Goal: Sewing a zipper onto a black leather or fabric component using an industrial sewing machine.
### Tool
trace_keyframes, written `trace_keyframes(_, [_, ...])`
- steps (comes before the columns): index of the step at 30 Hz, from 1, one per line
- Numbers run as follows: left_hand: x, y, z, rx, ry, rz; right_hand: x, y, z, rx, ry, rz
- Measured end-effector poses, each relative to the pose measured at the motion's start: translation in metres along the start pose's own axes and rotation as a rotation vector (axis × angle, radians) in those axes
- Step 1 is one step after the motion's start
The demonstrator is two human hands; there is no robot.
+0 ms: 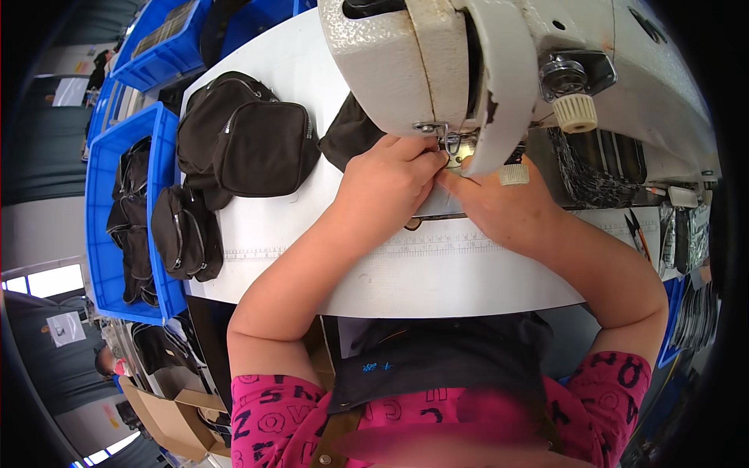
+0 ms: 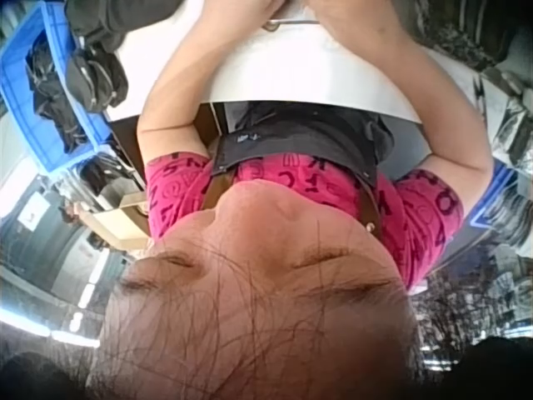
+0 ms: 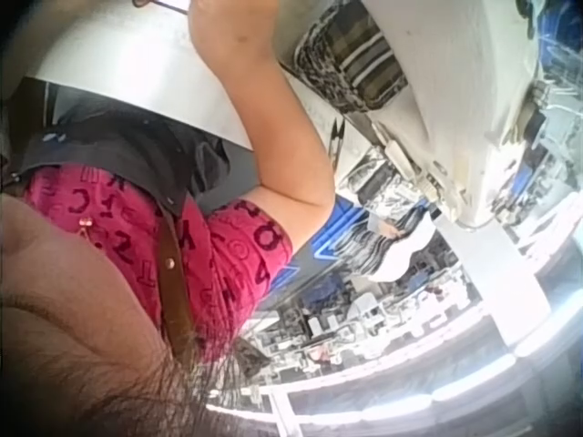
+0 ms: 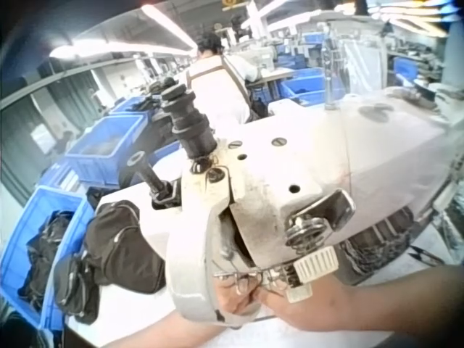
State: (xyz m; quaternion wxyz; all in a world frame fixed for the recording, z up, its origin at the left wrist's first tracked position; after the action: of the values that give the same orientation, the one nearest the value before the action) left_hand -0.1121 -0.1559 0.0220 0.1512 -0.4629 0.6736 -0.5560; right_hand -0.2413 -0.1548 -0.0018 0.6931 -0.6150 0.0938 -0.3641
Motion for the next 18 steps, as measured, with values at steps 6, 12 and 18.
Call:
trace_keyframes(6, [-0.001,0.002,-0.001,0.049,-0.011,-0.039,0.0,-0.001,-0.001,-0.042,0.013,0.043])
trace_keyframes(12, [-0.003,-0.002,-0.002,0.076,0.032,-0.099,0.003,-0.011,0.003,-0.038,-0.043,-0.065])
trace_keyframes(18, [-0.001,-0.009,0.001,0.071,0.054,-0.037,-0.001,-0.002,0.001,-0.107,-0.043,-0.059])
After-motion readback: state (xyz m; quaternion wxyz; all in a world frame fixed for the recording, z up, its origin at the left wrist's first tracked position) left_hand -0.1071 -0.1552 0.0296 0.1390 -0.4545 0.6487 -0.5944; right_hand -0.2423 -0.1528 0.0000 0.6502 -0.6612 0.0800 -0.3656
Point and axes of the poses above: each hand's wrist, its own x-axis towards the middle knuckle, its own y-axis out of the palm, z = x × y, the point moved 7 cm from there along x, towards the middle knuckle, and after that the axes turned 6 degrees about -x, right-handed, at the moved point
